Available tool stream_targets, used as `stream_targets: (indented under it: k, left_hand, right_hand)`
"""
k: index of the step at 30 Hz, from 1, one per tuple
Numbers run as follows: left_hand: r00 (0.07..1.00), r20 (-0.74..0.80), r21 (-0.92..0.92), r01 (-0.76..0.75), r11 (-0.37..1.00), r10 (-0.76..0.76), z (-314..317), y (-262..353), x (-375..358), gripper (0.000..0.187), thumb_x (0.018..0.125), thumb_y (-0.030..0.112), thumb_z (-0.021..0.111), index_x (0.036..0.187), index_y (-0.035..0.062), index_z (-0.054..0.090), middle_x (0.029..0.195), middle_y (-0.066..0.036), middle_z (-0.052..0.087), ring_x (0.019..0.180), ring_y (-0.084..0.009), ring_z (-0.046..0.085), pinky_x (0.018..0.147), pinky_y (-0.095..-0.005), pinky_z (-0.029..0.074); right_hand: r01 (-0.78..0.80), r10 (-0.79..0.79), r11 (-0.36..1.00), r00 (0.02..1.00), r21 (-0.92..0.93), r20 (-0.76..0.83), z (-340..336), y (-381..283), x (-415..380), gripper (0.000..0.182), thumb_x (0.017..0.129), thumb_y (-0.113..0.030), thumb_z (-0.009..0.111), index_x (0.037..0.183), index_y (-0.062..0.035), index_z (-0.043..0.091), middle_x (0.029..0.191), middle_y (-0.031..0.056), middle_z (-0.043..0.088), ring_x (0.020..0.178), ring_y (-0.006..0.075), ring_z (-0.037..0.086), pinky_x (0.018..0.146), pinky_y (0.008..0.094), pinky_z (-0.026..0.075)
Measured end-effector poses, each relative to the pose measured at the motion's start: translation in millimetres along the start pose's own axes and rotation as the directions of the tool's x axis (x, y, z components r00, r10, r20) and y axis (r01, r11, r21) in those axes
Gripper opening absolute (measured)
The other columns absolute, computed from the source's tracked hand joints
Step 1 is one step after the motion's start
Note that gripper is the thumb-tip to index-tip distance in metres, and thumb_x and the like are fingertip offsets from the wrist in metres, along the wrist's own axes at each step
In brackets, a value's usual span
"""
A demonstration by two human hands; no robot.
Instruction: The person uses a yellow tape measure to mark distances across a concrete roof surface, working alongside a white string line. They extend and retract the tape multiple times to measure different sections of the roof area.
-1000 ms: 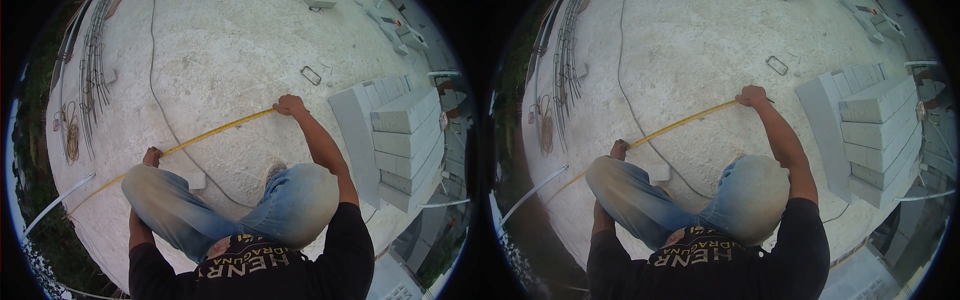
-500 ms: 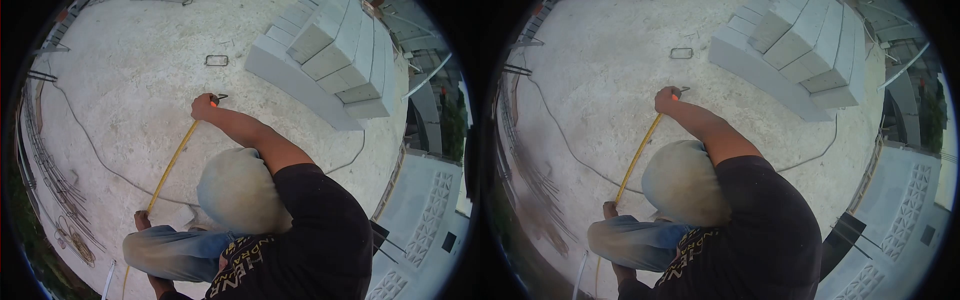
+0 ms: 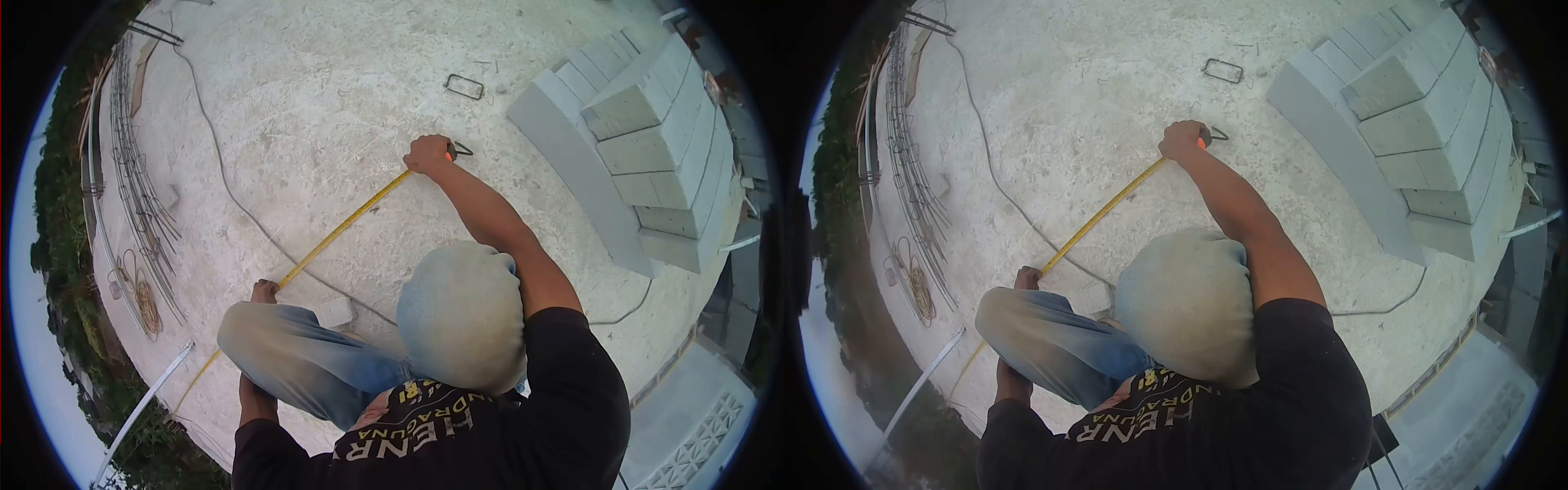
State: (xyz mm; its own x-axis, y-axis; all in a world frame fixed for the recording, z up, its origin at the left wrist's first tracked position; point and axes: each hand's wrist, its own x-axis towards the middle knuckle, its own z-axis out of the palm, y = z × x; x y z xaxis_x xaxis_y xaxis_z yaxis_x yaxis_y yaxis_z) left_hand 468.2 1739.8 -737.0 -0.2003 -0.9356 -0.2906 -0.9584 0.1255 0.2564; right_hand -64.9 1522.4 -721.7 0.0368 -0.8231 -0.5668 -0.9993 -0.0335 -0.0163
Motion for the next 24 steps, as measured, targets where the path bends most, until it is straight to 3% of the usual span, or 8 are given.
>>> stream_targets:
  k: [1, 10, 12, 18, 19, 21, 24]
  left_hand:
    - [0.992, 0.125, 0.023, 0.020, 1.000, -0.023, -7.5, 4.8, 0.6, 0.013, 0.082, 0.008, 0.054, 0.089, 0.0014, 0.063, 0.093, -0.015, 0.061, 0.088, -0.0332, 0.054, 0.080, -0.0408, 0.043]
    - [0.976, 0.013, -0.004, 0.216, 0.976, -0.216, 4.8, 7.8, -24.7, 0.014, 0.083, 0.009, 0.054, 0.090, 0.0015, 0.062, 0.094, -0.014, 0.060, 0.089, -0.0329, 0.053, 0.081, -0.0409, 0.042]
    - [0.972, -0.009, 0.004, 0.234, 0.972, -0.234, 7.1, 12.5, -26.1, 0.014, 0.083, 0.009, 0.054, 0.091, 0.0016, 0.062, 0.094, -0.014, 0.060, 0.089, -0.0329, 0.053, 0.081, -0.0409, 0.042]
    - [0.958, -0.066, 0.014, 0.279, 0.960, -0.278, 11.3, 17.6, -47.5, 0.014, 0.083, 0.010, 0.054, 0.092, 0.0017, 0.062, 0.094, -0.014, 0.060, 0.089, -0.0327, 0.053, 0.082, -0.0410, 0.042]
    - [0.957, -0.072, 0.017, 0.283, 0.959, -0.281, 11.7, 19.2, -51.1, 0.015, 0.083, 0.010, 0.054, 0.092, 0.0017, 0.062, 0.094, -0.014, 0.060, 0.089, -0.0326, 0.053, 0.082, -0.0411, 0.042]
    - [0.956, -0.095, 0.019, 0.281, 0.960, -0.278, 11.4, 24.5, -46.7, 0.015, 0.083, 0.010, 0.054, 0.092, 0.0017, 0.061, 0.095, -0.014, 0.060, 0.089, -0.0326, 0.053, 0.082, -0.0411, 0.042]
    - [0.952, -0.128, 0.022, 0.285, 0.958, -0.280, 12.5, 32.2, -46.6, 0.015, 0.083, 0.011, 0.053, 0.092, 0.0018, 0.061, 0.095, -0.014, 0.060, 0.090, -0.0325, 0.053, 0.082, -0.0411, 0.042]
  right_hand:
    - [-0.013, 0.013, 0.999, 1.000, -0.029, 0.019, -2.7, -0.1, 0.2, 0.045, 0.082, -0.046, 0.049, 0.100, -0.0097, 0.070, 0.098, 0.0079, 0.068, 0.088, 0.0257, 0.066, 0.067, 0.0493, 0.051]
    - [-0.039, 0.045, 0.997, 0.995, -0.061, 0.087, -9.2, -7.1, 1.2, 0.051, 0.080, -0.049, 0.046, 0.101, -0.0073, 0.069, 0.100, 0.0101, 0.067, 0.088, 0.0291, 0.066, 0.068, 0.0495, 0.053]
    - [-0.043, 0.042, 0.995, 0.999, -0.091, -0.016, -9.4, -10.7, -0.2, 0.045, 0.076, -0.045, 0.051, 0.094, -0.0080, 0.071, 0.090, 0.0088, 0.068, 0.073, 0.0291, 0.067, 0.051, 0.0501, 0.050]
    - [-0.070, 0.072, 0.992, 0.997, -0.101, 0.019, -12.3, -12.6, -11.2, 0.047, 0.073, -0.046, 0.052, 0.091, -0.0075, 0.071, 0.084, 0.0080, 0.068, 0.070, 0.0289, 0.067, 0.048, 0.0492, 0.050]
    - [-0.068, 0.071, 0.992, 0.997, -0.106, 0.021, -8.8, -11.7, -14.8, 0.047, 0.073, -0.046, 0.052, 0.091, -0.0075, 0.071, 0.084, 0.0080, 0.068, 0.070, 0.0289, 0.067, 0.048, 0.0492, 0.050]
    - [-0.087, 0.095, 0.993, 0.991, -0.085, 0.097, -7.9, -5.7, -21.4, 0.055, 0.074, -0.052, 0.051, 0.097, -0.0057, 0.070, 0.092, 0.0110, 0.069, 0.079, 0.0282, 0.068, 0.060, 0.0462, 0.053]
    - [-0.077, 0.082, 0.995, 0.994, -0.063, 0.066, 4.6, 2.3, -27.6, 0.055, 0.072, -0.052, 0.054, 0.097, -0.0062, 0.070, 0.091, 0.0104, 0.069, 0.079, 0.0271, 0.068, 0.061, 0.0453, 0.054]
